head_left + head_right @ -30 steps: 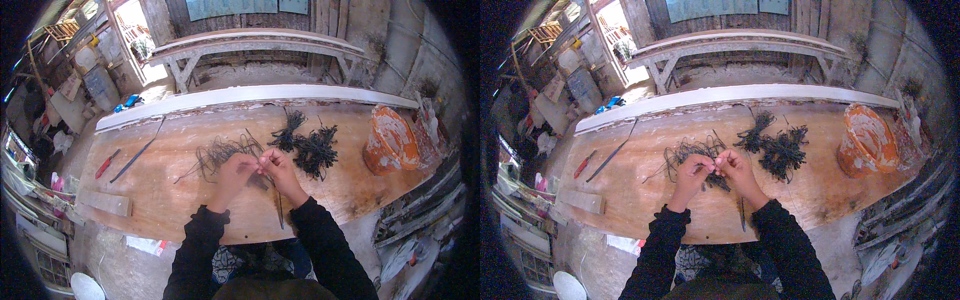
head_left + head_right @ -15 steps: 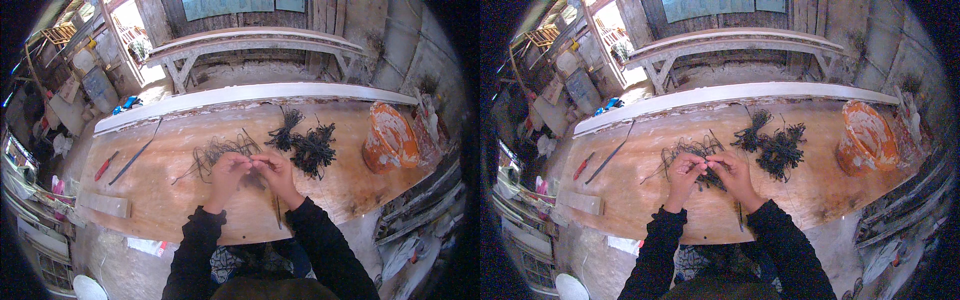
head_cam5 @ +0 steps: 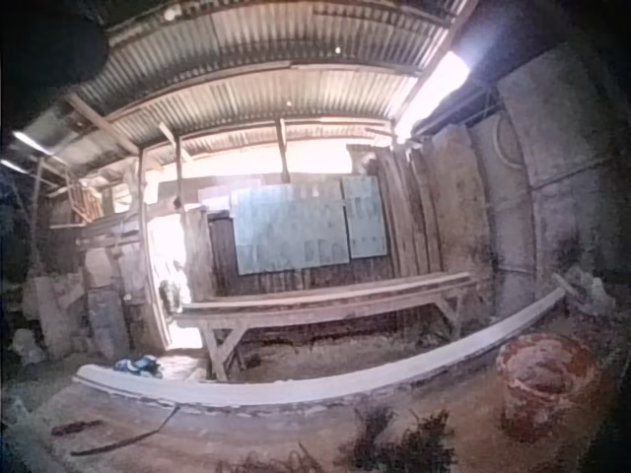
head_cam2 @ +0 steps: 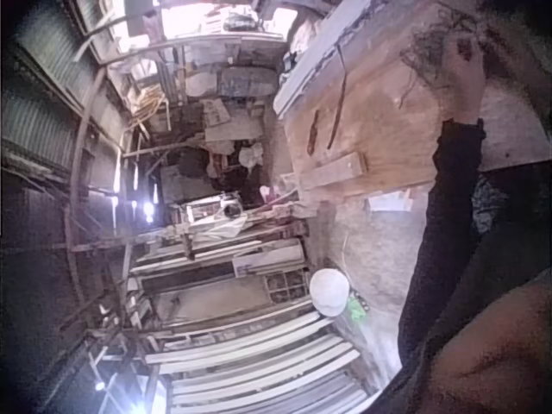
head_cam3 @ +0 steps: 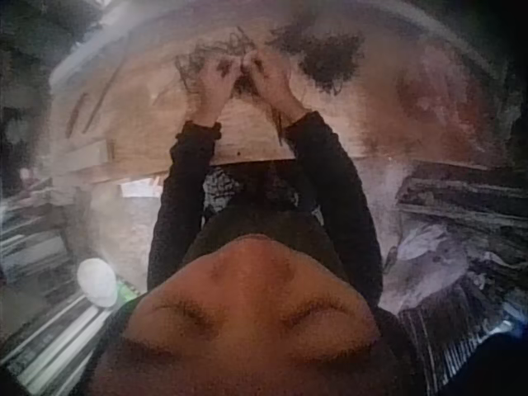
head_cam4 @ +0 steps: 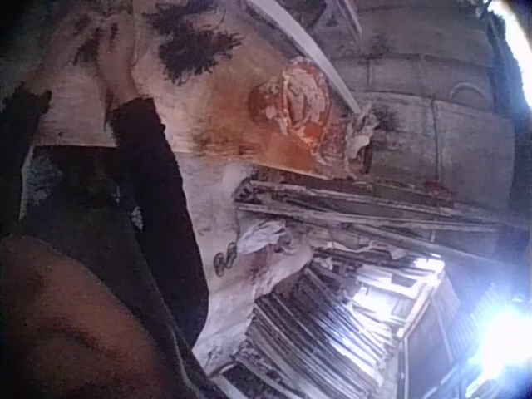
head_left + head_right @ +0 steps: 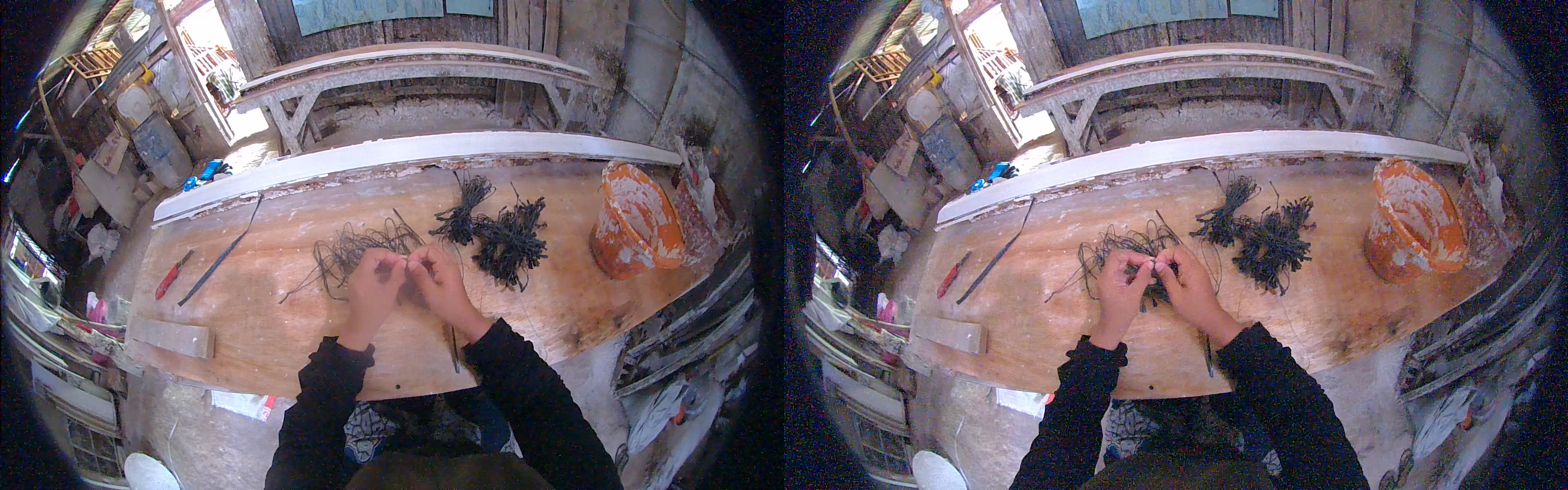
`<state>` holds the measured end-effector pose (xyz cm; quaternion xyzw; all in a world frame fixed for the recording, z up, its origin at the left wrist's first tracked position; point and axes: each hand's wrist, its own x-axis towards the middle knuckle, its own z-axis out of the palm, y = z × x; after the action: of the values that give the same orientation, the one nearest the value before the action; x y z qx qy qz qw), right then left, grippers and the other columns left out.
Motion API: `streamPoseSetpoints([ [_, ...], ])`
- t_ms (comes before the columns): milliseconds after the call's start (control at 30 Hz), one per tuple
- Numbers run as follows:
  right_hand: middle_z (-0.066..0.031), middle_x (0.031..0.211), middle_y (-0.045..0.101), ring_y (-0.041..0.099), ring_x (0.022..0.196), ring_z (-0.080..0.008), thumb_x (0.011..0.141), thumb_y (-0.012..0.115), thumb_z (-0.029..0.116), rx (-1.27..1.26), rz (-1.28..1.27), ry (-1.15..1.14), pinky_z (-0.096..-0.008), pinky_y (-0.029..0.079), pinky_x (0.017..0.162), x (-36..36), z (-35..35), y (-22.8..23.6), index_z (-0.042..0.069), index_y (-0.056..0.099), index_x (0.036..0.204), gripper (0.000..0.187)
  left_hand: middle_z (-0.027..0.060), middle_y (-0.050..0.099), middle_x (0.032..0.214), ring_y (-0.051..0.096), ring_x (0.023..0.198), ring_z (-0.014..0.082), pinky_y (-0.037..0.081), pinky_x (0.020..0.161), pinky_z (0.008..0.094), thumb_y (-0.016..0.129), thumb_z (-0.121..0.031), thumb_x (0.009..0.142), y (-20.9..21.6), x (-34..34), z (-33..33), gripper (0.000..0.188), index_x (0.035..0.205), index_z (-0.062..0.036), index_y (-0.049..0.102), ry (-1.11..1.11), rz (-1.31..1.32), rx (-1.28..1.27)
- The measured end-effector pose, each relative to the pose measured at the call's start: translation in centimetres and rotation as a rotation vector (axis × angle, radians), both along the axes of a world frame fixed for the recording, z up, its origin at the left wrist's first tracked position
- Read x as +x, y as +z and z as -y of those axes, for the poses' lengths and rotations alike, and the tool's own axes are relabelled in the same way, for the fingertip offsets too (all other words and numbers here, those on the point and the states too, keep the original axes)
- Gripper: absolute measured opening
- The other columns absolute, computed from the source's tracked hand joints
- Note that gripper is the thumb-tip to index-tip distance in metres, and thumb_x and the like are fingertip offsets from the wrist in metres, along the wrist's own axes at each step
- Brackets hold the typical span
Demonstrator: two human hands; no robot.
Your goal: The person untangles and organizes black cords on a wooden workbench. They separate the cords into smaller bundles and place them on the table. The person briefly walks through a cluttered workshop area before returning to the workbench to continue sorting.
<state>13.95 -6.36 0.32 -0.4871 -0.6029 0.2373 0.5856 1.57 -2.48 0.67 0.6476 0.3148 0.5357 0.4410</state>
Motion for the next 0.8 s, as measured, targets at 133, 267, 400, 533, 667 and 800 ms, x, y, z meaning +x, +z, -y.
streamPoseSetpoints([
  [133,0.0003,0.081,0.052,0.049,0.074,-0.0097,0.085,0.049,0.014,-0.24,-0.647,0.372,-0.0239,0.04,0.067,0.2,-0.4,-0.6,0.006,0.05,0.089,0.008,0.0048,0.057,0.084,0.056,0.073,0.0102,0.049,0.059,0.0224,0.055,-0.003,0.08,0.6,0.0,0.0,0.007,0.086,0.0,0.054,-0.161,0.161,-0.2],
  [267,0.0007,0.084,0.054,0.05,0.077,-0.0081,0.084,0.052,0.014,-0.309,-0.889,0.583,-0.0218,0.04,0.072,0.7,-0.5,-0.2,0.007,0.052,0.09,0.009,0.005,0.057,0.085,0.056,0.074,0.0104,0.049,0.061,0.0216,0.054,-0.002,0.08,0.6,0.0,0.1,0.008,0.088,0.0003,0.056,-0.195,0.217,-0.246],
  [400,-0.0018,0.087,0.056,0.053,0.079,-0.0096,0.083,0.054,0.013,-0.38,-0.969,0.587,-0.0248,0.042,0.072,0.7,-0.1,0.5,0.005,0.054,0.091,0.012,0.0048,0.057,0.085,0.056,0.073,0.0105,0.049,0.062,0.0214,0.055,-0.001,0.079,0.3,-0.1,0.2,0.009,0.088,-0.0001,0.058,-0.196,0.221,-0.24],
  [533,-0.0029,0.083,0.057,0.054,0.077,-0.011,0.081,0.055,0.01,-0.354,-1.013,0.596,-0.0263,0.044,0.067,1.0,-0.3,0.0,0.004,0.055,0.089,0.01,0.0046,0.058,0.084,0.057,0.07,0.01,0.047,0.059,0.0203,0.056,0.0,0.078,0.0,0.1,0.0,0.011,0.088,-0.0008,0.059,-0.194,0.219,-0.11],
  [667,-0.0031,0.077,0.058,0.054,0.07,-0.0108,0.078,0.059,0.008,-0.309,-0.957,0.58,-0.0253,0.043,0.067,0.8,-0.2,0.3,0.006,0.055,0.086,0.009,0.0044,0.059,0.079,0.056,0.065,0.0092,0.045,0.054,0.0189,0.056,0.0,0.077,0.3,-0.3,0.2,0.013,0.09,-0.0014,0.058,-0.242,0.207,-0.218],
  [800,-0.0019,0.075,0.057,0.051,0.066,-0.0083,0.076,0.062,0.008,-0.284,-0.83,0.435,-0.0215,0.041,0.061,1.0,-0.1,0.1,0.006,0.054,0.081,0.01,0.0031,0.058,0.077,0.055,0.063,0.0091,0.041,0.045,0.0179,0.059,-0.005,0.076,0.3,-0.5,-0.3,0.011,0.088,-0.0038,0.058,-0.319,0.174,-0.419],
])
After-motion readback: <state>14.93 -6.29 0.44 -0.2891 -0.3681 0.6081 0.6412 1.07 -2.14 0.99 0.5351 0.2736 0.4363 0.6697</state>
